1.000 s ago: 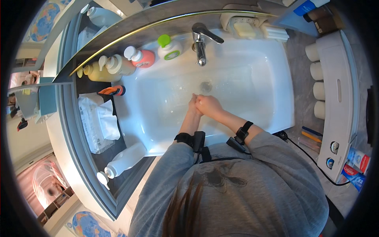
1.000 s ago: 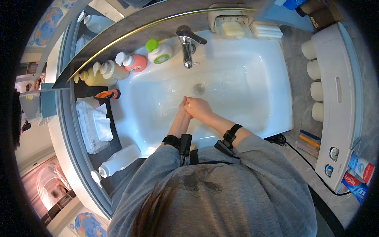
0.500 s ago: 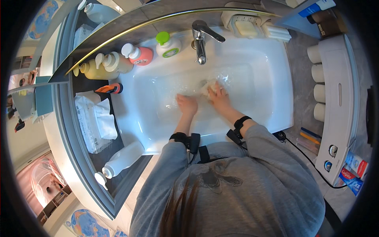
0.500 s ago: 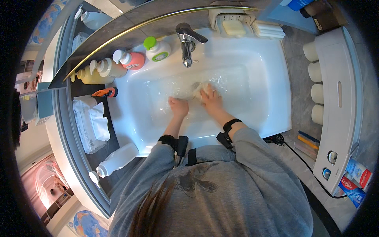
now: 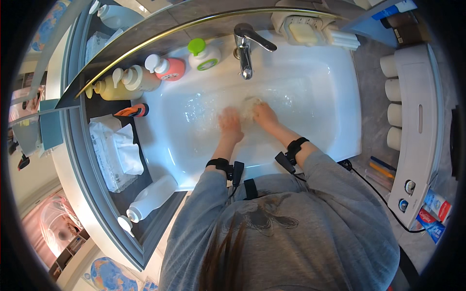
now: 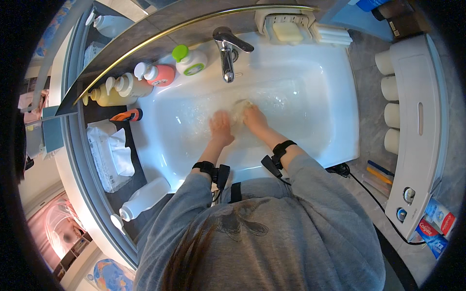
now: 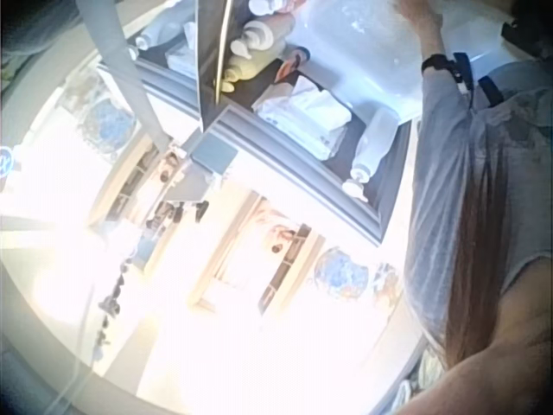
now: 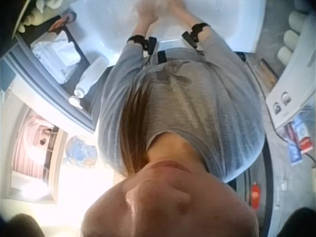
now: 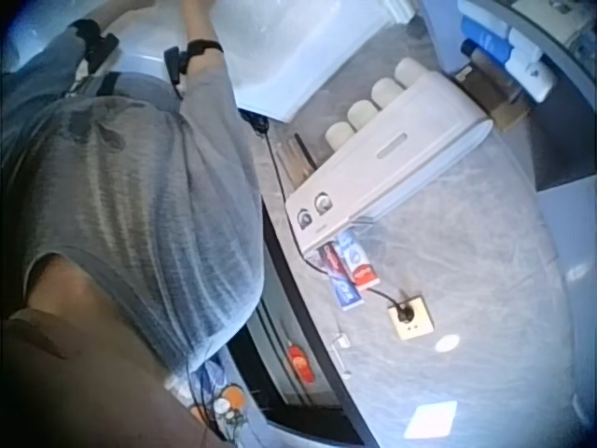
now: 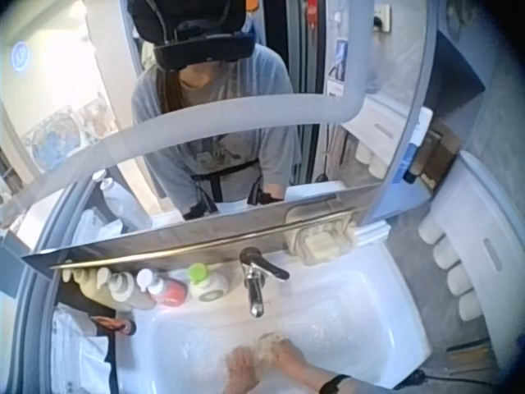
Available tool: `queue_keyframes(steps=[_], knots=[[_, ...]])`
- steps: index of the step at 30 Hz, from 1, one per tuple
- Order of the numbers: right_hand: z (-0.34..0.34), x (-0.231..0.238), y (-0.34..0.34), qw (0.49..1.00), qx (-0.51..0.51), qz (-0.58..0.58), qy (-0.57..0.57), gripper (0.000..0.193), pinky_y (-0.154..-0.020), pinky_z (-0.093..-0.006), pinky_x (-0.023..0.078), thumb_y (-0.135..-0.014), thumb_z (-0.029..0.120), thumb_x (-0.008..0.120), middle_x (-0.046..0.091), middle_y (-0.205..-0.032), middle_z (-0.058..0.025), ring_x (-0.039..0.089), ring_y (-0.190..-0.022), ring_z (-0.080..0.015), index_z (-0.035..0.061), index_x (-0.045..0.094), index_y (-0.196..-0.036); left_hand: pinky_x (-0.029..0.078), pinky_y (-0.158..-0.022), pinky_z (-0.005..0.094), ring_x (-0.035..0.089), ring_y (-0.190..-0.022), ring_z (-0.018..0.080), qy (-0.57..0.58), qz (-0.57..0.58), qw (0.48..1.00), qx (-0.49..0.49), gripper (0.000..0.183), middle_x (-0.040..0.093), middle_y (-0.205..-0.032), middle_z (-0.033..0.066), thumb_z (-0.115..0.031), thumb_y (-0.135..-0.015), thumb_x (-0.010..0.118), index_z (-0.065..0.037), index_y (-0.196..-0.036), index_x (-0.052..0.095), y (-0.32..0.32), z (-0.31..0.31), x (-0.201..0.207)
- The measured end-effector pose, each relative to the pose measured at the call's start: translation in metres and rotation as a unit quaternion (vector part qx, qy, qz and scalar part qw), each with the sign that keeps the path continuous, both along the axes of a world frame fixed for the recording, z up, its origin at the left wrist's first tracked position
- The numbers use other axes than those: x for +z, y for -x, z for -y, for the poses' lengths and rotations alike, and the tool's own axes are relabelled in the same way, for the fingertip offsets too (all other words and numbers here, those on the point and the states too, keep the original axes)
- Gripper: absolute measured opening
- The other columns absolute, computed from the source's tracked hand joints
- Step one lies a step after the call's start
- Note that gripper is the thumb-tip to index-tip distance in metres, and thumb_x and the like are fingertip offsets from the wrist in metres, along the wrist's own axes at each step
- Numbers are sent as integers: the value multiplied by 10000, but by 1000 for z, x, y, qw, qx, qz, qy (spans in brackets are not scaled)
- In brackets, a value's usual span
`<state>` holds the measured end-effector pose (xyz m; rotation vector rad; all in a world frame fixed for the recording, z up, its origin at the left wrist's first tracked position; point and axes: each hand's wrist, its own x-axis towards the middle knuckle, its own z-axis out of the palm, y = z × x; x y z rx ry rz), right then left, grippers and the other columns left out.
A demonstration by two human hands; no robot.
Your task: Putting insoles into shoes, organizing footwear on a shelf, and washing a cleaning cloth in a bathroom sink.
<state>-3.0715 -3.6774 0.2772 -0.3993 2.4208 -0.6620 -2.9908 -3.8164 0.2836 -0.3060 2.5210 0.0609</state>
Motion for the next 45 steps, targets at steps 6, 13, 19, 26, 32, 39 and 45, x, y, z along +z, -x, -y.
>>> queue_keyframes(steps=[6, 13, 19, 26, 32, 39, 45], knots=[[6, 93, 23, 899, -146, 277, 307, 338, -727, -274, 455, -734, 198, 652, 572, -1000, -86, 579, -849, -185, 77, 558, -1036, 292, -977, 425, 354, -1188, 334, -393, -210, 893, 65, 597, 280, -1346, 174, -237, -697, 641, -85, -1229, 416, 25, 1, 23], [-38, 56, 31, 787, -319, 375, 373, 483, -821, -327, 433, -831, 356, 540, 529, -1091, -36, 506, -1019, -169, 102, 398, -1216, 411, -863, 337, 416, -1116, 299, -517, -277, 801, 120, 367, 443, -1170, 144, -27, -701, 563, -19, -1065, 510, 41, -1, 75], [2, 71, 7, 482, -424, 550, 534, 474, -883, -391, 410, -863, 527, 368, 529, -1064, -54, 509, -1009, -218, 134, 465, -1108, 402, -890, 360, 427, -1097, 324, -545, -352, 760, 54, 319, 409, -1172, 176, -16, -672, 567, 25, -979, 491, 40, -35, 111], [9, 55, 1, 473, -426, 533, 557, 358, -834, -362, 446, -899, 419, 361, 542, -1014, -52, 539, -922, -200, 117, 474, -1055, 365, -918, 390, 449, -1062, 364, -480, -463, 745, 8, 226, 447, -1125, 203, -8, -688, 518, 15, -908, 476, 32, -34, 148], [14, 41, 15, 419, -454, 507, 602, 296, -871, -406, 420, -936, 332, 316, 538, -1025, -65, 527, -962, -219, 122, 471, -1076, 371, -897, 380, 492, -974, 273, -612, -412, 660, 144, 239, 503, -1021, 143, 2, -743, 364, -13, -957, 469, 27, -32, 97], [18, 77, 10, 416, -574, 383, 592, 289, -857, -462, 416, -916, 357, 381, 507, -1010, -43, 486, -989, -227, 123, 443, -1072, 400, -856, 407, 469, -973, 256, -731, -265, 271, 567, 232, 481, -989, 132, -59, -815, 290, -17, -957, 469, 39, -40, 79], [21, 87, -2, 440, -641, 332, 534, 270, -686, -390, 447, -828, 382, 534, 405, -638, 10, 426, -626, -151, 151, 414, -757, 362, -904, 510, 451, -1029, 313, -658, -146, 178, 717, 255, 451, -1068, 145, -127, -860, 252, -33, -1020, 427, 42, -39, 45]])
